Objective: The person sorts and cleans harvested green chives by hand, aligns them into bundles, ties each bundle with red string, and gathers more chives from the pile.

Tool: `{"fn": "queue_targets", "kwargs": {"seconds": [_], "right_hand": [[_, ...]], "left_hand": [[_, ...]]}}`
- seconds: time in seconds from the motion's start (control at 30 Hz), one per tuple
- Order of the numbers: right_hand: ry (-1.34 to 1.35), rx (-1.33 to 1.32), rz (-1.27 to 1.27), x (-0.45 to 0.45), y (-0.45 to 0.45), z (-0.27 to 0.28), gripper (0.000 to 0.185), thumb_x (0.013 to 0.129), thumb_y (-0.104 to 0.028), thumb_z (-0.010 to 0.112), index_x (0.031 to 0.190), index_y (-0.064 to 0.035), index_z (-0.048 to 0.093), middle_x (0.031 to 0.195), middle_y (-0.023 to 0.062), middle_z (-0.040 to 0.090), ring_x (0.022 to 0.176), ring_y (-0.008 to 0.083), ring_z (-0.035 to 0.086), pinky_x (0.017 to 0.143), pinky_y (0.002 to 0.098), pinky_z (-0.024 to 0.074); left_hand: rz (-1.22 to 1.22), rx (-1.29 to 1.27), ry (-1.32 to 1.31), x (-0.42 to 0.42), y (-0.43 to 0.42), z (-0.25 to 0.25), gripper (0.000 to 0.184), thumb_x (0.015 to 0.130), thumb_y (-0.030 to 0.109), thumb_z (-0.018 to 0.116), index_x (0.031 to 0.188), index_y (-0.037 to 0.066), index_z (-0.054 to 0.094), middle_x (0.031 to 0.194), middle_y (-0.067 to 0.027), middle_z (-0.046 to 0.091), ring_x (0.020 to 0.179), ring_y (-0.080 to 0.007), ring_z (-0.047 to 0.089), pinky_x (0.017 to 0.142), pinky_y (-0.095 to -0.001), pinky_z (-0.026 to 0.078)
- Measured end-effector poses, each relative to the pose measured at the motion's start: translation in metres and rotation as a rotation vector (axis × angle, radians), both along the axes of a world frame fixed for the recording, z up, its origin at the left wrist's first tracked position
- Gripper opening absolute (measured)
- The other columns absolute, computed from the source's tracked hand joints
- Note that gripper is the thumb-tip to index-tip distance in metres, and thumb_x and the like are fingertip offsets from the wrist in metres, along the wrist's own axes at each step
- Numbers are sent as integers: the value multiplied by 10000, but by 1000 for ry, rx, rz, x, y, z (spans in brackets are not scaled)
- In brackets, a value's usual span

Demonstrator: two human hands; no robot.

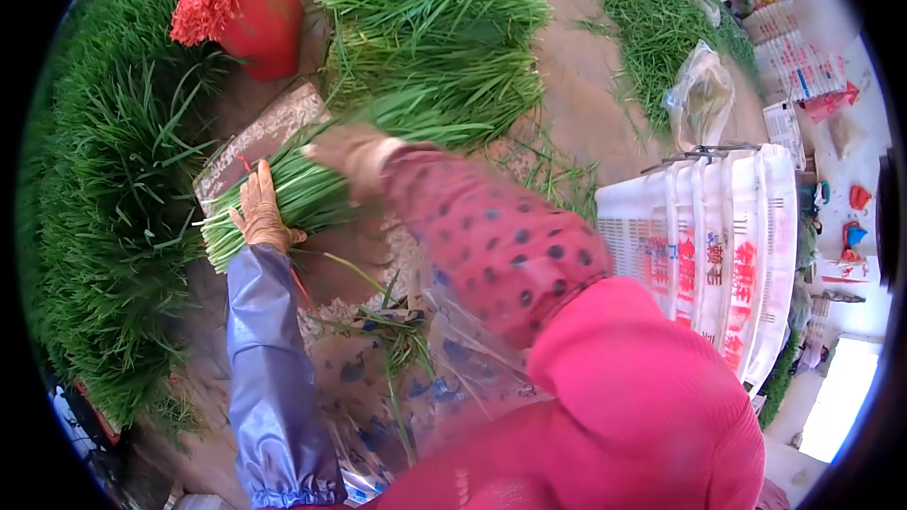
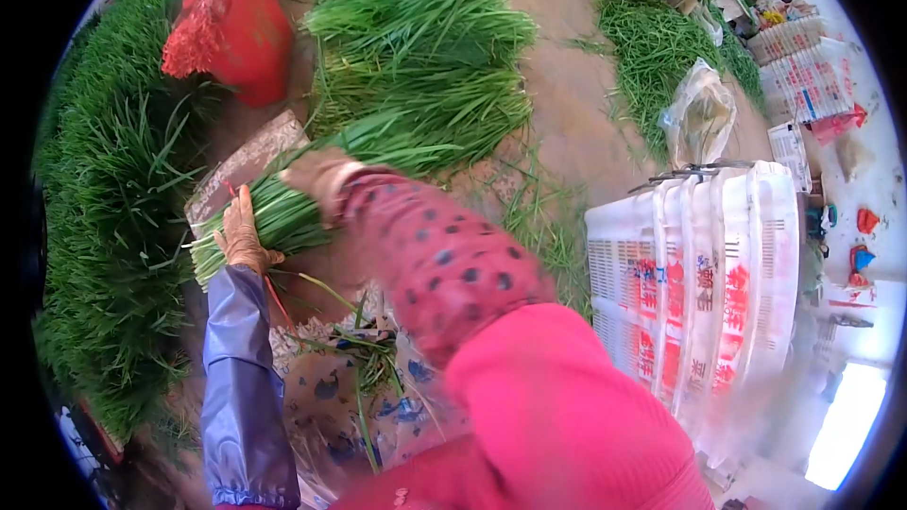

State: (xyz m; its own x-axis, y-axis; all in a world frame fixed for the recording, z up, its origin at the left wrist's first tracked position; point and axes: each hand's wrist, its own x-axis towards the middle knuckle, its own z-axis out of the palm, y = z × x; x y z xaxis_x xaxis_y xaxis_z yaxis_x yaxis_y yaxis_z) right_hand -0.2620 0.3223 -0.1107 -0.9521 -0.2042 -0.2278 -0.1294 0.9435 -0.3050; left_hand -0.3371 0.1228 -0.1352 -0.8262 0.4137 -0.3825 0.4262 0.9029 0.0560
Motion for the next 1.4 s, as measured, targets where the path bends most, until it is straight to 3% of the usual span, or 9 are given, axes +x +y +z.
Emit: {"fn": "queue_targets", "kwargs": {"seconds": [0.27,0.5,0.7,0.9,1.1,1.13,1.2,1.23,1.4], "right_hand": [[-824,348,-481,222,160,-4,684,756,-116,662,1400,-128,433,1243,184,596,1176,332,562,956,418,469],[-757,198,-819,294,201,-77,707,755,-183,699,1399,-93,422,1297,168,560,1203,310,540,984,402,451],[-421,54,-953,235,239,-189,577,790,-164,674,1318,-78,458,1375,158,475,1303,288,433,1048,388,385],[-357,295,-902,163,277,-242,457,957,-204,466,1409,-189,399,1514,85,326,1409,293,281,1083,495,319],[-416,680,-592,134,307,-278,604,971,-250,474,1506,-236,194,1580,26,190,1451,243,178,1092,600,212],[-309,704,-539,132,314,-272,554,967,-233,479,1481,-228,271,1555,36,258,1429,250,238,1085,573,239],[-222,711,-487,127,329,-275,511,963,-217,484,1456,-221,348,1529,46,326,1406,257,299,1077,546,266],[-225,493,-594,115,341,-281,455,932,-185,505,1383,-196,451,1445,75,430,1331,229,387,1068,489,283],[-492,514,-340,101,333,-253,248,894,-162,547,1101,-78,654,1052,66,694,1038,237,619,925,372,385]], "left_hand": [[-23,-39,-32,-8,3,-3,1494,371,247,970,1522,287,19,1543,-19,210,1435,-285,192,1133,-608,116],[-37,41,1,-8,-3,-8,1491,351,178,962,1526,275,50,1538,-48,256,1428,-277,214,1137,-571,132],[-179,157,85,-10,-9,-12,1515,265,203,965,1510,91,111,1461,-121,337,1353,-308,304,1129,-411,261],[-235,295,201,-22,-29,-42,1425,268,256,949,1471,48,215,1338,-162,450,1230,-342,450,1069,-398,362],[960,946,-389,-10,27,-16,947,627,343,838,1393,32,376,1222,-145,549,1088,-304,563,967,-427,456],[321,702,-48,-11,12,-19,786,736,389,749,1358,38,421,1194,-141,568,1056,-287,584,932,-425,485],[-322,400,246,-10,8,-23,648,844,435,660,1323,45,466,1165,-138,588,1024,-270,604,897,-424,514],[246,725,-74,-10,14,-22,585,895,446,581,1315,52,477,1177,-139,585,1026,-264,607,885,-425,523],[887,906,-362,-16,12,-28,643,901,507,547,1371,81,446,1282,-109,539,1088,-253,581,884,-431,520]]}}
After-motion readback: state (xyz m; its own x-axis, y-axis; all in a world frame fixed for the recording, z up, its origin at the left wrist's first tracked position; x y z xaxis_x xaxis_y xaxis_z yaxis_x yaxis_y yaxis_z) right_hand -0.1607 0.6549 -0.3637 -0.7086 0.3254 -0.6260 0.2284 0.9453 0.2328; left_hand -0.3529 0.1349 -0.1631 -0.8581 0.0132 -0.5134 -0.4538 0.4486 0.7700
